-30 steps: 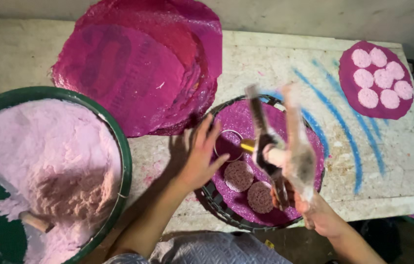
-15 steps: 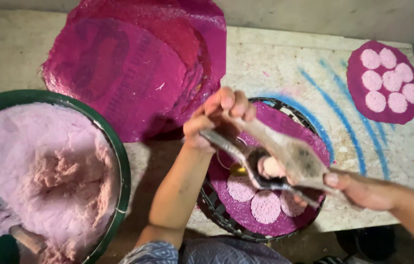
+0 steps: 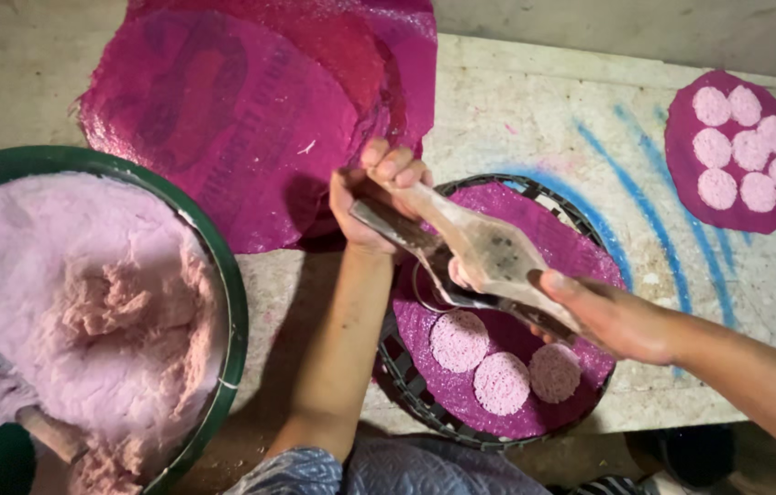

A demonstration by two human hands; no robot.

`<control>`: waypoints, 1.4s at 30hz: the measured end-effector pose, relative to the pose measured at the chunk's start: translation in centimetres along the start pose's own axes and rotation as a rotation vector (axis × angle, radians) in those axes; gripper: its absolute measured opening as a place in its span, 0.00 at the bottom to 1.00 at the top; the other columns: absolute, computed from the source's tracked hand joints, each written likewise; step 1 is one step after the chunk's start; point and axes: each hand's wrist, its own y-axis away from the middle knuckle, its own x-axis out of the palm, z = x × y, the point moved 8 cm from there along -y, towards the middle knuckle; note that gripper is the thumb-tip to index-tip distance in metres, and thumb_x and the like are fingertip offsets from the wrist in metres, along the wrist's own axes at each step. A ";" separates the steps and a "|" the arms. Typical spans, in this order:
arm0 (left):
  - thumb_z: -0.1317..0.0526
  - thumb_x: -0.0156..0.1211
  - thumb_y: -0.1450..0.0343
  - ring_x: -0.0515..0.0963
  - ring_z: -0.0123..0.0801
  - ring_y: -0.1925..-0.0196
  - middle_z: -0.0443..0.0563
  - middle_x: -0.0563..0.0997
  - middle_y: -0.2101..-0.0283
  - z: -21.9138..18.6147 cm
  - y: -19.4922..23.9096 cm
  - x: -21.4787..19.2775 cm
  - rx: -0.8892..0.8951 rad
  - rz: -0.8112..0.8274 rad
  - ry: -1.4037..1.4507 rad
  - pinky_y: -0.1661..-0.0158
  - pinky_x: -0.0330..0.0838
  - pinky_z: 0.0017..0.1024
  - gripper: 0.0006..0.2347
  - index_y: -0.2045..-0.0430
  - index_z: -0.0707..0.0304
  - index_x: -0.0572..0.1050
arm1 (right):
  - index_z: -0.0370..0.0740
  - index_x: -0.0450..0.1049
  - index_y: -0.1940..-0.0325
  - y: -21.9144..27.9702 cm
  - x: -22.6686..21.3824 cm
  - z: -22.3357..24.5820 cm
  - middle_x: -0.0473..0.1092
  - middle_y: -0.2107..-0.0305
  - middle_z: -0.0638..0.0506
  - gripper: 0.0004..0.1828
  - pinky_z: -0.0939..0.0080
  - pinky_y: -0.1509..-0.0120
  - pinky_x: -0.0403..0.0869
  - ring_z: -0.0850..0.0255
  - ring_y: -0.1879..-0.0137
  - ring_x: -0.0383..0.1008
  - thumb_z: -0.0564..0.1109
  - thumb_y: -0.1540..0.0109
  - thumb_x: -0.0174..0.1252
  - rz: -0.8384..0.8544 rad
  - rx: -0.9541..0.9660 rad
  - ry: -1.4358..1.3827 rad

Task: The person prepares pink round cakes by hand and with a stamping tool, scooping pink paste into the tool and pressing it onto a prepared tray of pink bases.

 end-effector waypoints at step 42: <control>0.44 0.51 0.25 0.72 0.32 0.54 0.43 0.70 0.62 1.1 -1.8 -2.7 -0.047 -0.039 -0.137 0.43 0.71 0.38 0.14 0.60 0.53 0.68 | 0.35 0.76 0.70 -1.1 -0.5 -0.2 0.73 0.81 0.48 0.40 0.55 0.65 0.72 0.58 0.73 0.73 0.71 0.34 0.35 -0.336 -0.133 -0.111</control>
